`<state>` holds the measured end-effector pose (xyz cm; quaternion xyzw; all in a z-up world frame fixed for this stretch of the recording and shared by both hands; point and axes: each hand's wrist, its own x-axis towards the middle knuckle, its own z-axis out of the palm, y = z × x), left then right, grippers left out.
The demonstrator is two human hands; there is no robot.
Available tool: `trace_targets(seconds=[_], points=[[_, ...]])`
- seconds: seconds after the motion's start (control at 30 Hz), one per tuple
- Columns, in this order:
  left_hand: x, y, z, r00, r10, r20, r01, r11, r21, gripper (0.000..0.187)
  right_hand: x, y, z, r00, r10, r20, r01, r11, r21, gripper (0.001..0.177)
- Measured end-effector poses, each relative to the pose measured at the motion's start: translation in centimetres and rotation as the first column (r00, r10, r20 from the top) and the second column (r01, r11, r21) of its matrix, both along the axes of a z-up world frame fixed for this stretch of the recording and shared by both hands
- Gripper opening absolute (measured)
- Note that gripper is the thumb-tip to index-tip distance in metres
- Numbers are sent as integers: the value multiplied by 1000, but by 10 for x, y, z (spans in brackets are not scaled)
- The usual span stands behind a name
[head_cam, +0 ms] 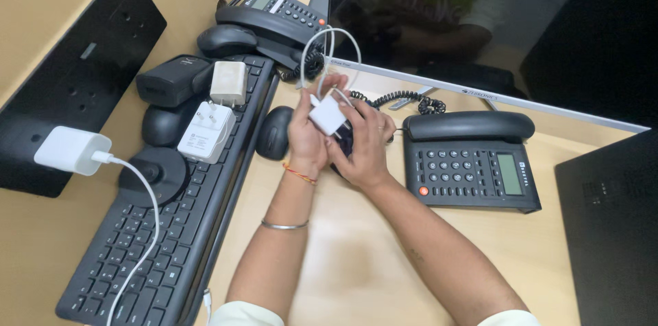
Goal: The person wipes a camera, a power adapter, and a computer monitor with a cloth, then organizes a charging cable by coiling it and placing it on a desk.
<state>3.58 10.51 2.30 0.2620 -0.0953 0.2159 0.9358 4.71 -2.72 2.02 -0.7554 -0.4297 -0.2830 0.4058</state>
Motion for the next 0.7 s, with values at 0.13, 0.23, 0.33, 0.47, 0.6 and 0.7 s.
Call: trace_targets(seconds=[0.13,0.23,0.33,0.47,0.6,0.7], points=[[-5,-17,-5,998,48,-48,-39,984,176,56,2,-3,-4,989,-107,-101,102,993,-56,73],[-8,-27,-18,952,305,-20,-256,832,492,59,2,-7,0,972,-233,-38,231,972,-50,65],[-8,-43,-37,919,393,20,-343,776,530,72,2,-11,-1,965,-259,-50,260,965,20,62],[3,-49,-53,931,364,30,-315,759,570,55,3,-35,-4,955,-238,-176,236,971,-29,58],[-3,-59,-44,903,427,38,-318,609,727,47,0,-47,-8,918,-324,-230,332,943,0,70],[-12,-61,-30,743,596,305,-492,178,852,45,3,-49,-8,949,-239,-206,267,957,118,81]])
